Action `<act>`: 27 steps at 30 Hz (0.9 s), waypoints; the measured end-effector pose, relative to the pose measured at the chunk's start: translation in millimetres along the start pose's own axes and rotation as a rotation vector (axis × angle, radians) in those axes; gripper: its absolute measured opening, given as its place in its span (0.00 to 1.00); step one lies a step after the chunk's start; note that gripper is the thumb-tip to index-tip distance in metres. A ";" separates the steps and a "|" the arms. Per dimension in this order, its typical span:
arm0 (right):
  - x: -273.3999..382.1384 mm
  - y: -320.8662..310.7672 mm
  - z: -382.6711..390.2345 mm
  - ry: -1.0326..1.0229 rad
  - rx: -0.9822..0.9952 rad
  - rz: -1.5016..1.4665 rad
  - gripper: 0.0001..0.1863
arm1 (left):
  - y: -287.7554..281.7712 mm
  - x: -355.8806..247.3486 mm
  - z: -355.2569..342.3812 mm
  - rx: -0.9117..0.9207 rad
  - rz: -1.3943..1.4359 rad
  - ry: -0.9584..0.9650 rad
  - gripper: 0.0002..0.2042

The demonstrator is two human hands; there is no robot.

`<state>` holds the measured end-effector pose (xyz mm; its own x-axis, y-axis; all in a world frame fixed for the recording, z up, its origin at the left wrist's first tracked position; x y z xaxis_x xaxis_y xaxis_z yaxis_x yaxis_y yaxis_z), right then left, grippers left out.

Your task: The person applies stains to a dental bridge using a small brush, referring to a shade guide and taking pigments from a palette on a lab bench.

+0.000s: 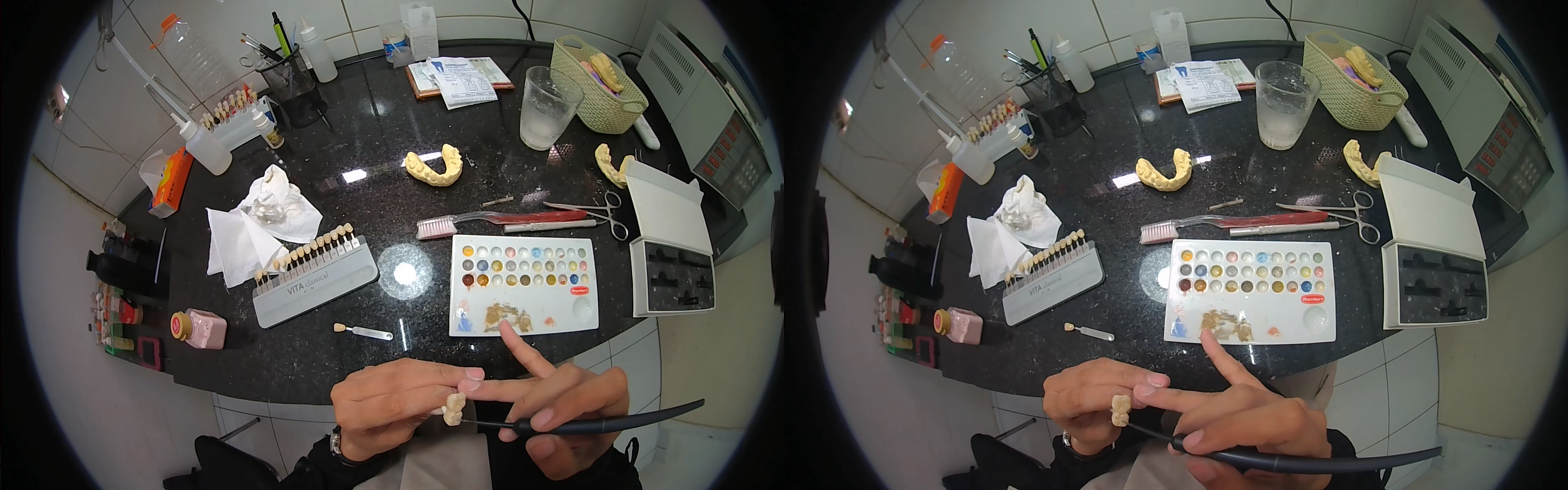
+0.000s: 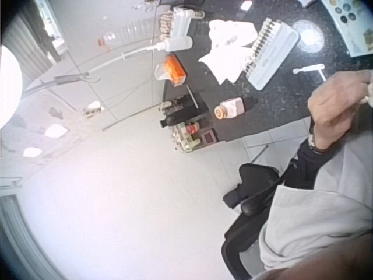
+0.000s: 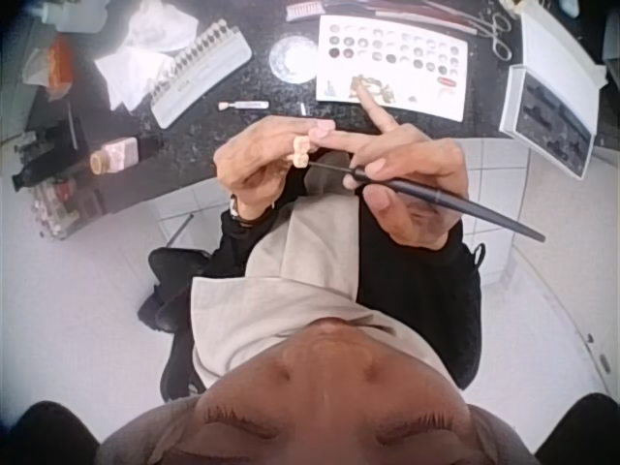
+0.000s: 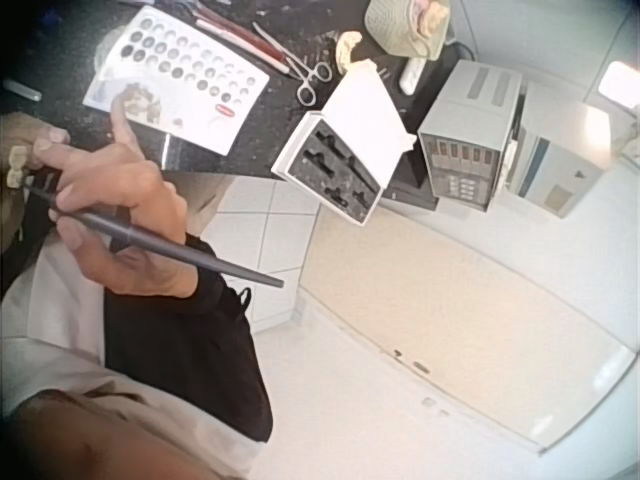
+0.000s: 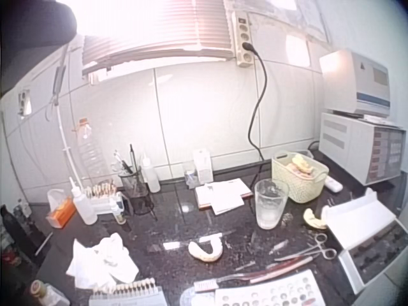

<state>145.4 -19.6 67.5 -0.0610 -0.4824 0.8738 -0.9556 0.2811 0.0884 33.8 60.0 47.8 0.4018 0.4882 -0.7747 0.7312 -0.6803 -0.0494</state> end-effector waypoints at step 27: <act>0.2 -0.1 0.3 0.012 0.008 0.001 0.11 | -0.8 3.0 5.4 0.022 0.062 -0.102 0.11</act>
<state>145.4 -19.9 67.5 -0.0591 -0.4723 0.8795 -0.9577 0.2753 0.0835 31.4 59.0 42.1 0.3872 0.3876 -0.8366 0.6939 -0.7200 -0.0124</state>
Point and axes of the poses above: each hand's wrist, its own z-axis away from the middle knuckle, its own y-axis out of the palm, x = y × z, the point moved 8 cm from there along -z, towards the middle knuckle, and after that the axes turned 7 degrees about z, right-handed, at the moved point
